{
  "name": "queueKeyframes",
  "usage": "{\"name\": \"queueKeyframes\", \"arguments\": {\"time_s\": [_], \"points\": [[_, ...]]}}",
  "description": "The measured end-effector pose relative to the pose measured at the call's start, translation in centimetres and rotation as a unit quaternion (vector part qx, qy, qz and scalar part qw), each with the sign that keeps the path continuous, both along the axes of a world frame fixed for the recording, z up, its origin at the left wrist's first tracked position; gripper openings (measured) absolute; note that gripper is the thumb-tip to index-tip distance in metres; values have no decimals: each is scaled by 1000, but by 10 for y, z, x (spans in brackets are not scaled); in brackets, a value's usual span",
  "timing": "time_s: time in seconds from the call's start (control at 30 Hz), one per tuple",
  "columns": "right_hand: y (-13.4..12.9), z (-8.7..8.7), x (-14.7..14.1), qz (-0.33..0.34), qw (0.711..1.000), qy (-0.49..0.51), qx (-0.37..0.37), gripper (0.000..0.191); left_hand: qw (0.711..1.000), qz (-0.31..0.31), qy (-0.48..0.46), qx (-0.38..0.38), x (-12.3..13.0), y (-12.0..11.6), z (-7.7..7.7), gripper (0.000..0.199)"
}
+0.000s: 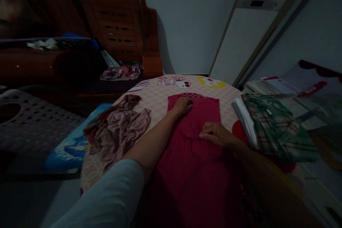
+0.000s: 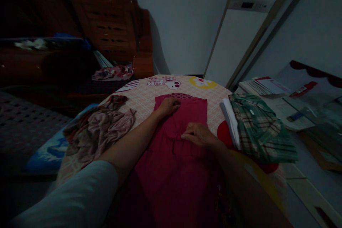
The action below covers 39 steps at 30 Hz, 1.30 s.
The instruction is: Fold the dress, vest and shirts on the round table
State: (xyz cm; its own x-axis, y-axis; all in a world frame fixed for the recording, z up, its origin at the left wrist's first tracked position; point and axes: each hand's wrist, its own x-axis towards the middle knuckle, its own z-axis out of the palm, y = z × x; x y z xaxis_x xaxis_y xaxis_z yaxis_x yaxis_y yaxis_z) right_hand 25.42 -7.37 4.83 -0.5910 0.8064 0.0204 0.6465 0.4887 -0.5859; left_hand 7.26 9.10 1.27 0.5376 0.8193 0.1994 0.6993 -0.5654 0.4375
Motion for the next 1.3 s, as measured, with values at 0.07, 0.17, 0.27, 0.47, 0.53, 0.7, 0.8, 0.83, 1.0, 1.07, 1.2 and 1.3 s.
{"name": "queueKeyframes", "arguments": {"time_s": [0.07,0.17,0.27,0.47,0.53,0.7,0.8,0.83,1.0,1.07,1.2,1.3], "points": [[0,-3,0,6,1000,-11,17,32,1000,8,5,6,-3,0,1,28],[2,-9,1,9,999,-24,38,20,1000,27,2,9,-10,1,3,25],[2,-13,0,-3,997,-50,52,15,998,56,-18,10,-16,4,8,20],[-3,12,4,-12,999,-28,33,21,971,17,-237,-24,-12,-2,56,23],[-7,27,10,-48,998,-8,41,21,949,-49,-306,-53,-15,-20,88,24],[-28,43,17,-55,996,-70,-11,15,916,-83,-391,-5,-50,-93,170,21],[-47,34,14,-50,989,-122,-60,8,917,-61,-395,23,-67,-123,194,23],[-53,29,13,-52,988,-133,-61,9,919,-62,-389,21,-69,-128,195,24],[-80,10,13,-128,977,-172,-1,27,968,-176,-175,-30,-61,-142,154,14],[-87,6,14,-146,974,-172,31,30,969,-241,-17,-61,-60,-153,124,10],[-96,4,16,-139,972,-180,55,25,961,-234,117,-87,-70,-181,68,24],[-98,5,13,-125,973,-183,60,26,975,-170,135,-58,-75,-194,45,37]]}}
